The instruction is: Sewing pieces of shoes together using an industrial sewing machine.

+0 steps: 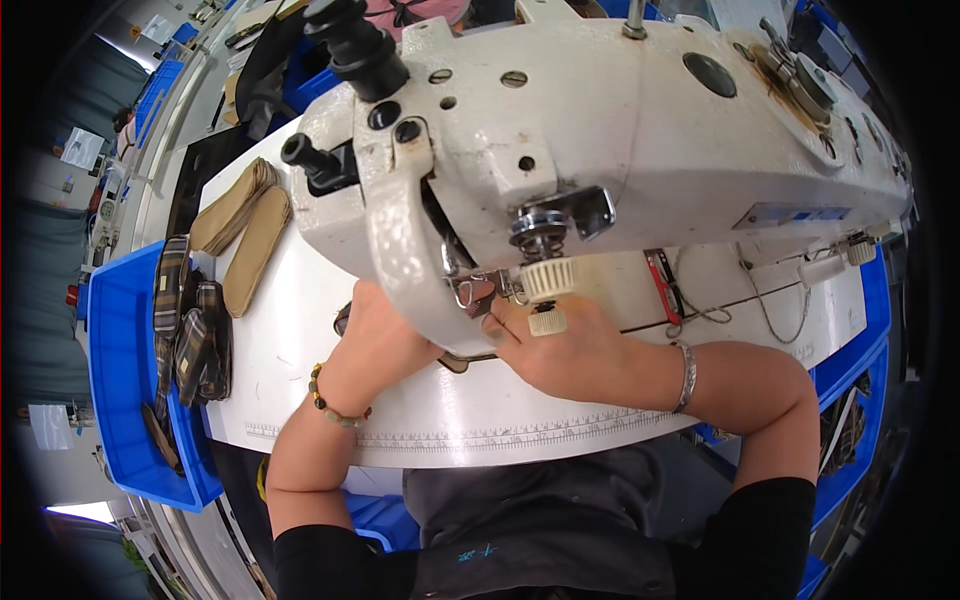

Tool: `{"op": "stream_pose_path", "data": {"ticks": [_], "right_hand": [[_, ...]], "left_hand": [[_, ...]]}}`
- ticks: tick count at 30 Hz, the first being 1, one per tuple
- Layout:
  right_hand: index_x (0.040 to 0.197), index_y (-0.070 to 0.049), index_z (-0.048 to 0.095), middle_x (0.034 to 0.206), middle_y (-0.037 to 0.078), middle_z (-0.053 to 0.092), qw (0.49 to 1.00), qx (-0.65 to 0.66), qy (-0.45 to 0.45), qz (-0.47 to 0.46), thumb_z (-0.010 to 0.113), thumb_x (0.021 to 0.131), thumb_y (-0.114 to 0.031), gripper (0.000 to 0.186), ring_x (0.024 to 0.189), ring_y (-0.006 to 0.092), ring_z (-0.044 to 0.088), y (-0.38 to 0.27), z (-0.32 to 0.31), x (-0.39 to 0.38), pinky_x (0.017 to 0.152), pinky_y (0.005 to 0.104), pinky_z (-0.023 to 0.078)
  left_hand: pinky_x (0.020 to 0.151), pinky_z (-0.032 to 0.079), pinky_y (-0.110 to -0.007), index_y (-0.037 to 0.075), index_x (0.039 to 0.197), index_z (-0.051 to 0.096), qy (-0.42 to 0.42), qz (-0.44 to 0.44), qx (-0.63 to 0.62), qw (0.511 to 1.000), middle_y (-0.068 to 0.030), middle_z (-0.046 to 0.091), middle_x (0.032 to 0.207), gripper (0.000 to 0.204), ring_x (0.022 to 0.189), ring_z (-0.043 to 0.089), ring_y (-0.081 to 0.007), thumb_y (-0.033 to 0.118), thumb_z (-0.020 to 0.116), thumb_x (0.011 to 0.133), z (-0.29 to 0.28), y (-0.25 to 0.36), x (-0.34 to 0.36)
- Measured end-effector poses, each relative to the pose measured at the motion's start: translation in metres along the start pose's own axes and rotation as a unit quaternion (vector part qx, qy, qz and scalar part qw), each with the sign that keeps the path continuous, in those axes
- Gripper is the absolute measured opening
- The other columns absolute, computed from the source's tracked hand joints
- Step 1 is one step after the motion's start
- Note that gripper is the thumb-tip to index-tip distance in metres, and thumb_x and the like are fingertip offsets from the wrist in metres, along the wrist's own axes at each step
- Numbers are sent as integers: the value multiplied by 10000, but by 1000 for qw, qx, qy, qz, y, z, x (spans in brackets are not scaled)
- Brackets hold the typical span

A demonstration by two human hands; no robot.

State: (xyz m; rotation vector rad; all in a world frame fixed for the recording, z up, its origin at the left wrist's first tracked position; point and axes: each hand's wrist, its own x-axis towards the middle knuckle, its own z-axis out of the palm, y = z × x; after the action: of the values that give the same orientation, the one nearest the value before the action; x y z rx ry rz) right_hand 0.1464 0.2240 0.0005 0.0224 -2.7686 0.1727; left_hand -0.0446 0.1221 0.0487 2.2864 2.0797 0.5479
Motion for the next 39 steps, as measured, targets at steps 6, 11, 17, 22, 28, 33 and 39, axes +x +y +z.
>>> {"op": "stream_pose_path", "data": {"ticks": [6, 11, 17, 22, 28, 33, 39], "right_hand": [[844, -62, 639, 743, 52, 595, 997, 32, 64, 8, 641, 724, -120, 133, 573, 187, 606, -2, 8, 3, 449, 333, 458], [783, -86, 602, 489, 27, 506, 994, 47, 103, 13, 650, 710, -144, 105, 461, 208, 593, -2, 8, 5, 409, 375, 446], [786, -73, 614, 499, 33, 516, 995, 34, 91, 25, 650, 707, -133, 105, 464, 210, 599, 0, 8, 5, 410, 363, 443], [793, -55, 627, 645, 76, 599, 993, 36, 114, 16, 647, 729, -119, 93, 487, 215, 613, 2, 8, 5, 418, 365, 447], [1062, -52, 660, 948, 32, 672, 997, -30, -63, 31, 621, 802, -116, 270, 818, 177, 665, 3, -11, 3, 566, 309, 503], [897, -77, 654, 548, 35, 551, 995, 36, 90, 21, 628, 837, -165, 110, 488, 204, 612, -5, 1, 5, 428, 361, 457], [934, -94, 658, 540, 20, 548, 993, 74, 92, 25, 634, 817, -164, 139, 484, 190, 608, -6, 7, 4, 429, 355, 454]], "left_hand": [[613, 493, -381, 95, 922, 758, 9, -9, -34, 999, -84, 700, 838, 142, 712, 653, -277, 93, 759, 780, -2, 4, 1], [597, 492, -384, 93, 912, 758, -20, -42, -29, 998, -93, 700, 841, 120, 696, 660, -285, 106, 747, 793, -1, 5, -2], [597, 495, -385, 84, 903, 755, -19, -39, -4, 999, -93, 691, 846, 114, 701, 661, -290, 114, 742, 793, -2, 10, 0], [599, 497, -391, 76, 920, 738, -43, -53, 12, 998, -100, 678, 841, 131, 709, 656, -302, 113, 738, 794, -5, 11, -1], [641, 515, -409, 60, 962, 712, -58, -59, -49, 995, -122, 680, 868, 185, 747, 660, -331, 122, 750, 792, -16, 14, 2], [666, 525, -392, 45, 958, 706, -64, -64, -61, 994, -124, 684, 875, 214, 761, 664, -318, 105, 765, 762, -17, 1, -4], [584, 514, -366, 116, 959, 767, -20, -24, -19, 999, -106, 696, 853, 231, 691, 669, -274, 98, 741, 730, -6, 9, 0]]}}
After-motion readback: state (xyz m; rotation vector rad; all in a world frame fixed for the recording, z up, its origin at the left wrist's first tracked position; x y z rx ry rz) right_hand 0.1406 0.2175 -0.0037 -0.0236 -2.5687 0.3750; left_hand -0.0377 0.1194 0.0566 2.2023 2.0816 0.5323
